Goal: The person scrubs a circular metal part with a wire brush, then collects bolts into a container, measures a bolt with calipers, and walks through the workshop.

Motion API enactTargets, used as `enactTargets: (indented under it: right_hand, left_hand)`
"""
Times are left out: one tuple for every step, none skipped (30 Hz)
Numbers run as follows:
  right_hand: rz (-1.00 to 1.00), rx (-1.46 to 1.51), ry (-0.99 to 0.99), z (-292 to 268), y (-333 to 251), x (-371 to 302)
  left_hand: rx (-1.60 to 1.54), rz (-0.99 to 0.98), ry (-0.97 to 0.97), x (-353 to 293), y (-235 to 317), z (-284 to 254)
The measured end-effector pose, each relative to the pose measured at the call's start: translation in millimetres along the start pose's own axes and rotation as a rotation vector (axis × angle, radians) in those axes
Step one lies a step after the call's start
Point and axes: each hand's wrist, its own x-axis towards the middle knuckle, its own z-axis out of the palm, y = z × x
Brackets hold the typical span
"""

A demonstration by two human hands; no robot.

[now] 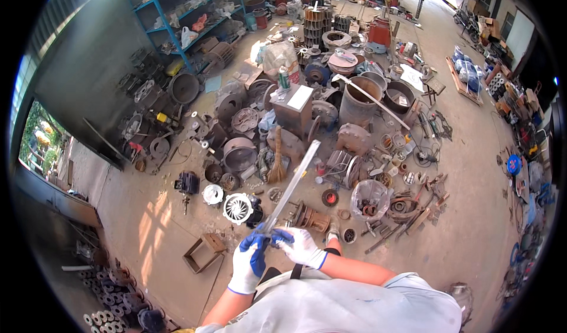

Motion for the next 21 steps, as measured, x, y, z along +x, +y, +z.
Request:
enactTargets:
  right_hand:
    - [-0.022, -0.002, -0.002, 16.5, -21.7, -13.1]
    - [-0.029, -0.015, 0.007, 29.7, -36.6, -31.5]
    - [-0.104, -0.078, 0.000, 45.4, -38.3, -49.4]
    - [-0.181, -0.227, -0.039, 54.1, -65.5, -62.8]
    - [-0.097, -0.347, -0.172, 59.1, -98.6, -80.3]
    - [-0.015, -0.461, -0.303, 62.8, -136.0, -98.4]
    - [-0.132, -0.436, -0.248, 65.6, -153.8, -122.7]
    - [-0.314, -0.436, -0.175, 63.9, -168.1, -143.8]
    - [-0.363, -0.407, -0.167, 54.3, -190.2, -161.1]
    - [-0.408, -0.370, -0.166, 48.6, -206.6, -173.0]
    - [-0.452, -0.477, -0.034, 52.3, -209.0, -183.5]
    - [-0.485, -0.594, 0.105, 54.5, -209.9, -195.1]
    - [-0.439, -0.709, 0.064, 56.5, -207.1, -199.6]
    - [-0.351, -0.757, -0.007, 59.9, -185.2, -205.6]
    - [-0.258, -0.753, -0.078, 64.6, -150.7, -212.5]
    - [-0.162, -0.754, -0.143, 68.8, -109.3, -224.0]
    - [-0.192, -0.778, -0.224, 72.4, -64.8, -237.4]
    - [-0.114, -0.657, -0.333, 80.4, -68.5, -247.3]
    - [-0.034, -0.478, -0.314, 86.4, -63.5, -261.0]
    - [0.049, -0.300, -0.290, 86.4, -57.4, -277.1]
    - [-0.066, -0.347, -0.230, 80.6, -56.1, -295.1]
  left_hand:
    - [-0.048, 0.018, -0.017, -16.3, 5.2, -12.8]
    - [-0.081, 0.070, 0.005, -32.8, 13.4, -7.0]
    - [-0.076, 0.028, -0.048, -48.6, 22.6, -20.3]
    - [-0.079, 0.007, -0.089, -63.7, 31.8, -33.6]
    - [-0.034, 0.034, -0.064, -81.1, 38.9, -42.1]
    - [0.017, 0.063, -0.033, -98.4, 46.3, -47.1]
    - [0.068, 0.082, -0.017, -113.4, 52.5, -50.9]
    - [0.125, 0.088, -0.051, -128.5, 59.9, -54.5]
    - [0.184, 0.097, -0.074, -144.3, 65.4, -58.6]
    - [0.244, 0.102, -0.088, -160.1, 66.7, -64.6]
    - [0.311, 0.135, -0.131, -172.5, 63.7, -70.1]
    - [0.469, 0.109, -0.132, -191.0, 69.0, -64.8]
    - [0.533, 0.113, -0.129, -204.0, 64.8, -65.7]
    - [0.598, 0.115, -0.121, -219.0, 56.7, -68.7]
    - [0.615, 0.158, -0.112, -229.9, 47.3, -71.7]
    - [0.630, 0.202, -0.112, -237.9, 35.2, -73.4]
    - [0.644, 0.246, -0.109, -247.6, 23.2, -73.3]
    - [0.602, 0.195, -0.088, -264.2, 20.9, -70.9]
    - [0.564, 0.163, -0.066, -279.8, 16.2, -65.0]
    - [0.527, 0.130, -0.047, -294.1, 11.6, -55.7]
    - [0.388, 0.121, -0.059, -312.3, 9.8, -44.5]
